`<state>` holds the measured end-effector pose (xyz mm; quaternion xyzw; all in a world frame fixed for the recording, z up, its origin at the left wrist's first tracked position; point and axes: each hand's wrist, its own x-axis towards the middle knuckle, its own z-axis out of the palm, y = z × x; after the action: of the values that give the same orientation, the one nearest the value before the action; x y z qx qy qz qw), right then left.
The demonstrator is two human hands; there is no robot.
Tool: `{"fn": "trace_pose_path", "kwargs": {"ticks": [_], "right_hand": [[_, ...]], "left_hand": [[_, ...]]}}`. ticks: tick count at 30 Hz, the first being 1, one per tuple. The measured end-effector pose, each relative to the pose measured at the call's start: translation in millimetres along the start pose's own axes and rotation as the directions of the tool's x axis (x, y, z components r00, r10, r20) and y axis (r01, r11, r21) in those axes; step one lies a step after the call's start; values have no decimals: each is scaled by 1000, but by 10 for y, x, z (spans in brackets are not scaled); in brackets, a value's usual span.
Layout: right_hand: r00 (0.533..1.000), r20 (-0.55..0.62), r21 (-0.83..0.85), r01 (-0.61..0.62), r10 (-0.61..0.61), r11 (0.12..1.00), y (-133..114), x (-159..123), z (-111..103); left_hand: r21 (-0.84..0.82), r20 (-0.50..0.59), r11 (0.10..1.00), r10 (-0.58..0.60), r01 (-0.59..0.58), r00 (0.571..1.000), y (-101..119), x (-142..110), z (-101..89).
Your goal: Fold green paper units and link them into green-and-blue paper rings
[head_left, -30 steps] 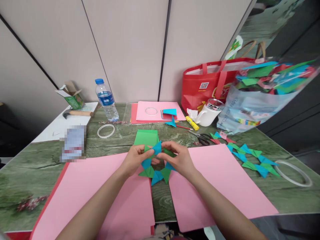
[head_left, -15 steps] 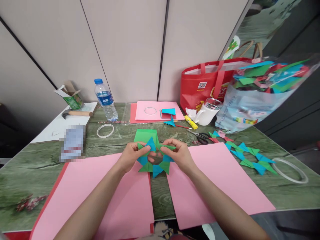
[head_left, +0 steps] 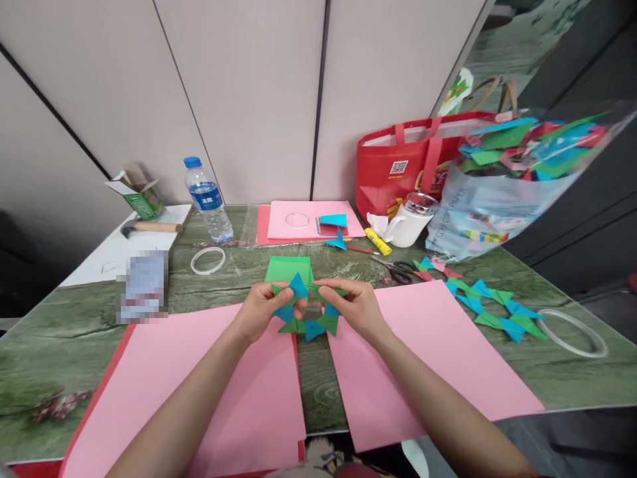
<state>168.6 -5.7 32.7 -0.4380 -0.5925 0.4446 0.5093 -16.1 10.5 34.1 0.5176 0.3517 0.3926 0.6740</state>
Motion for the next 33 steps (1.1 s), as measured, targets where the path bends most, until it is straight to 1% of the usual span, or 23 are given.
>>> {"fn": "trace_pose_path", "kwargs": {"ticks": [8,12,17,22,33], "right_hand": [[997,-24,-79,73,-75,994,11,-25,3],[991,-10,-139,133,-136,981,-15,-31,2],[975,-11,-185,218,-224,958,-60,-39,11],[951,-2,-174,305,-310,936,-90,-46,17],[944,2,-188,324,-330,927,-88,-46,-1]], "left_hand": [[30,30,999,36,-37,999,-15,-9,-11],[25,51,998,60,-62,997,-34,0,-19],[11,53,996,91,-91,994,-42,2,-10],[3,38,994,112,-112,993,-51,2,-16],[24,48,994,108,-110,993,-77,3,-31]]}}
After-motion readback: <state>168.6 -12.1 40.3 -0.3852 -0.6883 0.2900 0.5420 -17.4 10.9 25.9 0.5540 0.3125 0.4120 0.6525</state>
